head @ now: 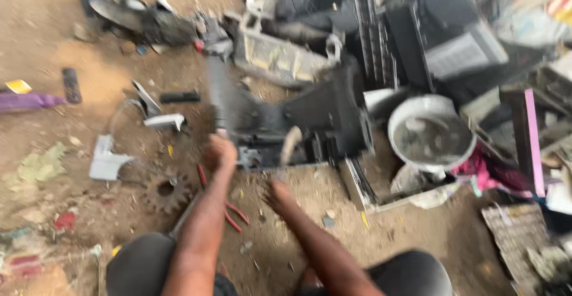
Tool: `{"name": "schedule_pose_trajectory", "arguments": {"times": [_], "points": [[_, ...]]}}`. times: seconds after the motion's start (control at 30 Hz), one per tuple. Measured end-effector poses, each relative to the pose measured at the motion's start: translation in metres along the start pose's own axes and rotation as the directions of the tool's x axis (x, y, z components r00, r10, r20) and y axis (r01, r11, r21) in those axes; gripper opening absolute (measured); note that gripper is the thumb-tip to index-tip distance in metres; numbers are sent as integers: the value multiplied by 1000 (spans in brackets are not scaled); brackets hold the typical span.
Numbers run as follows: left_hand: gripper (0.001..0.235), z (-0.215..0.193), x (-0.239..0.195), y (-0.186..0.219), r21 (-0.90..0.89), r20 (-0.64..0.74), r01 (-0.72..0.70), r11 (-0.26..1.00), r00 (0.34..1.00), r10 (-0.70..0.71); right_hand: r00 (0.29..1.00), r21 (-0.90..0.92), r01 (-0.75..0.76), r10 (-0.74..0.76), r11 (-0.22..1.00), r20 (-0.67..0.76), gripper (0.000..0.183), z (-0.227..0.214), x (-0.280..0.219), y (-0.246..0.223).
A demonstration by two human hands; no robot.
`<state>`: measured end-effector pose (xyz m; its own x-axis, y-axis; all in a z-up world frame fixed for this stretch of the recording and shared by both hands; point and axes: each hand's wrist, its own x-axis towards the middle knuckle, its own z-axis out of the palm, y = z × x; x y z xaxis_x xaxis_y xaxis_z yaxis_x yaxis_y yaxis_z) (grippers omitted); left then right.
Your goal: The person uses a curved metal blade to break apart a large plastic casing, likely from an electronic device. They repeatedly strike and pry the plastic into smaller pieces, working on the ground in a cluttered outdoor area.
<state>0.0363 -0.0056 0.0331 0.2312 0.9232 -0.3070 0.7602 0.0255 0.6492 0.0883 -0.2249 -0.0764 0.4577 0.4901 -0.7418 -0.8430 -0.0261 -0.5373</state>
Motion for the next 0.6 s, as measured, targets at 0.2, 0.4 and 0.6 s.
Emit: {"name": "schedule_pose_trajectory", "arguments": {"times": [0.2,0.4,0.6], "points": [[54,-16,29,-78,23,-142,90,996,986,-85,991,-879,22,-129,476,-45,44,-49,-28,11],[57,20,61,-90,55,-99,138,989,986,-132,881,-949,-314,-370,7,-294,50,-137,-59,-27],[57,8,73,-105,76,-127,87,993,989,-77,884,-896,-343,-226,281,-409,37,-143,-41,-39]]}}
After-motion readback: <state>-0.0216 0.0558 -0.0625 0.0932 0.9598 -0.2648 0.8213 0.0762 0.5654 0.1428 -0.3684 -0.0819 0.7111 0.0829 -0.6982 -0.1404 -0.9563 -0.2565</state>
